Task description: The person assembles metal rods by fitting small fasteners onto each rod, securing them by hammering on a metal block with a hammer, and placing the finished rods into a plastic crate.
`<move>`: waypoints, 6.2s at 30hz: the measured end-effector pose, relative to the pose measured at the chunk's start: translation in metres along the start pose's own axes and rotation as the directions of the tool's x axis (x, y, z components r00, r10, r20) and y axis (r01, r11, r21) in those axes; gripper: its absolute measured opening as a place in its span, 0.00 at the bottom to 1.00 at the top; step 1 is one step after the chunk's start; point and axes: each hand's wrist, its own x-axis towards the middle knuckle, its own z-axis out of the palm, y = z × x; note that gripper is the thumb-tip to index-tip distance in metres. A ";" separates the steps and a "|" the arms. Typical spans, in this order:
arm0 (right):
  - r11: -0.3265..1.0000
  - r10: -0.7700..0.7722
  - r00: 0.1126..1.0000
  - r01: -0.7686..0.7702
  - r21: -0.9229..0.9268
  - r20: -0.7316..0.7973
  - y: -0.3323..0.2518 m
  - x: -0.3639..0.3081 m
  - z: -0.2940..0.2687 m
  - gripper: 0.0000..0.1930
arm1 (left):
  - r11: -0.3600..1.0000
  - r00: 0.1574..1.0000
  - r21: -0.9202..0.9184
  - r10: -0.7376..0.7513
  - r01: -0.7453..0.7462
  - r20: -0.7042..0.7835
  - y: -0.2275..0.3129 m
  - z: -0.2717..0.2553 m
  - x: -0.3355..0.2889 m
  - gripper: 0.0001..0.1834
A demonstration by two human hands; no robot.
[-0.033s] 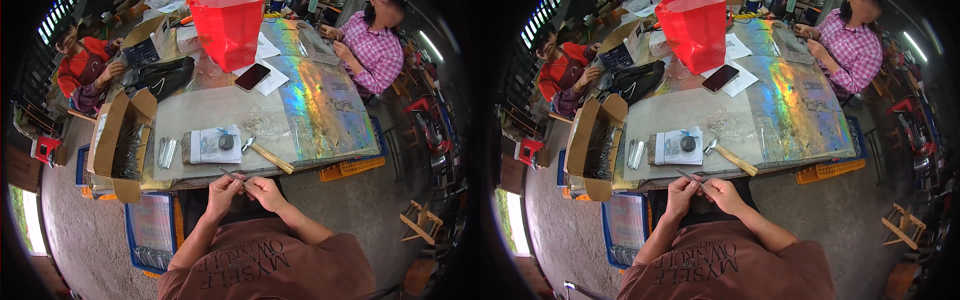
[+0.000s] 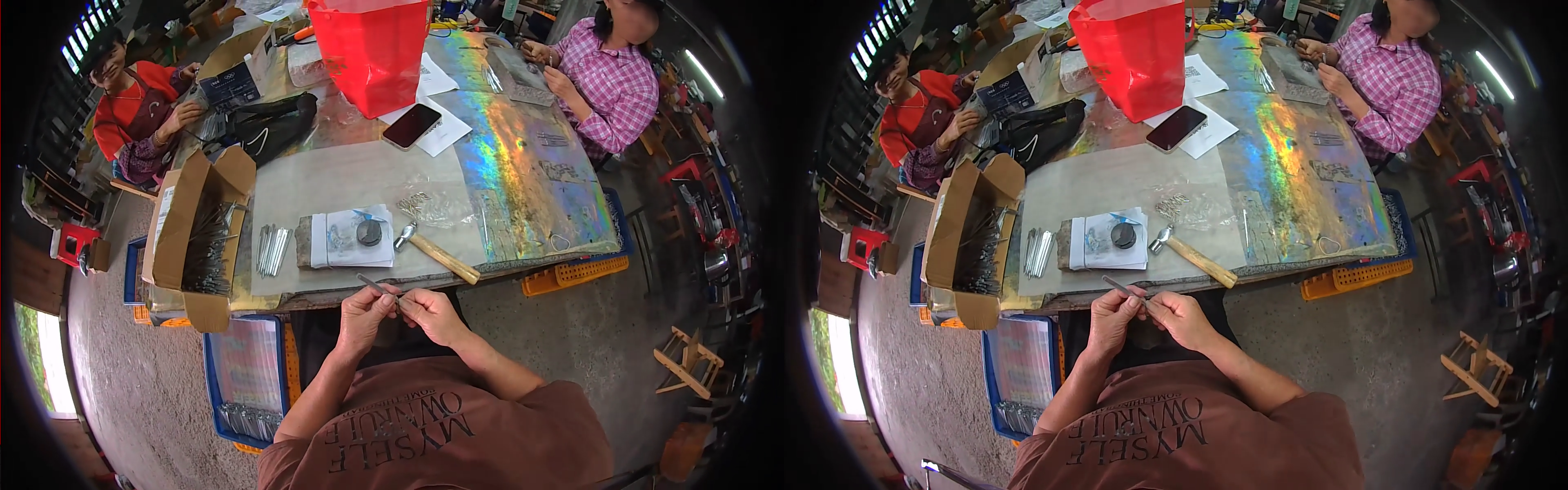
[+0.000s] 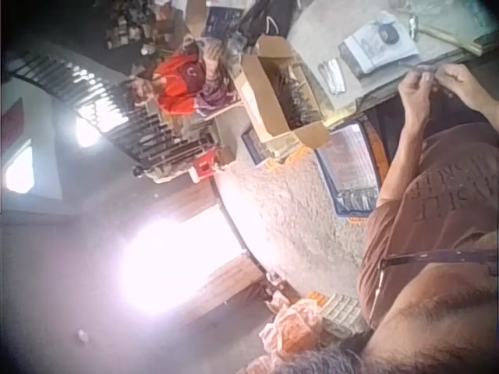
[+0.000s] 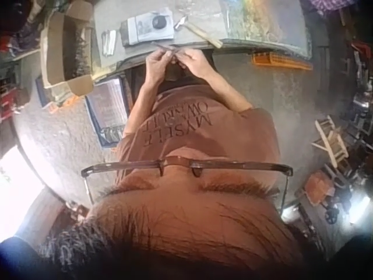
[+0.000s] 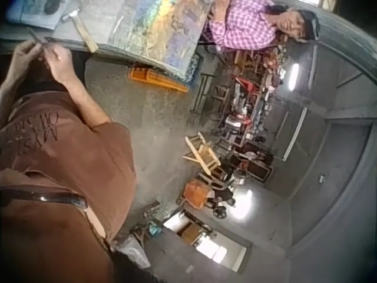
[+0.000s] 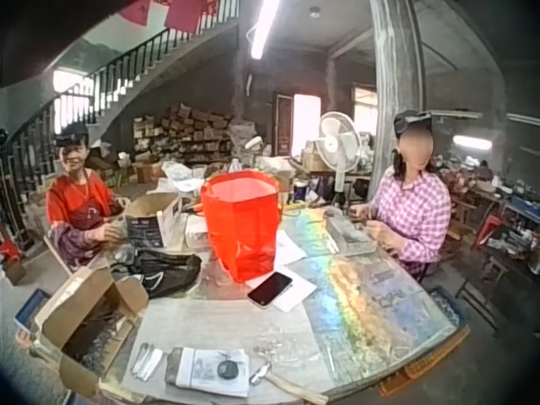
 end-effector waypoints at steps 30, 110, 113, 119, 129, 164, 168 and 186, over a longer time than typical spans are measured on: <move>0.021 -0.221 0.975 0.002 -1.000 -0.003 -0.032 0.143 -0.081 0.07 | 0.992 0.995 -0.112 -0.069 0.061 -0.068 -0.006 -0.018 -0.006 0.06; 0.999 0.032 0.997 -0.031 0.007 -0.065 -0.005 0.013 0.012 0.12 | 0.953 0.983 -0.302 -0.024 -0.032 -0.181 -0.007 -0.015 0.000 0.06; 0.999 0.032 0.998 -0.030 0.028 -0.061 -0.001 0.012 0.014 0.12 | 0.925 0.976 -0.377 -0.038 -0.047 -0.215 -0.006 -0.014 0.001 0.06; 0.998 0.035 0.997 -0.031 0.048 -0.067 0.003 0.013 0.018 0.13 | 0.917 0.971 -0.397 -0.049 -0.049 -0.232 -0.005 -0.012 -0.001 0.06; 0.987 0.018 0.991 0.003 0.160 -0.133 0.009 0.012 0.026 0.11 | 0.955 0.952 -0.248 0.089 -0.165 -0.294 -0.008 -0.004 -0.004 0.05; 0.942 0.034 0.989 0.017 0.335 -0.145 0.012 0.020 0.033 0.08 | 0.951 0.917 -0.190 0.163 -0.245 -0.365 -0.008 -0.003 0.001 0.06; 0.966 0.036 0.987 0.006 0.258 -0.156 0.006 0.020 0.033 0.09 | 0.949 0.921 -0.182 0.183 -0.256 -0.345 -0.006 -0.006 0.004 0.05; 0.890 -0.340 0.867 0.171 -0.423 -0.364 -0.019 0.010 -0.058 0.11 | 0.926 0.893 0.181 0.370 -0.332 -0.254 0.022 -0.033 0.094 0.02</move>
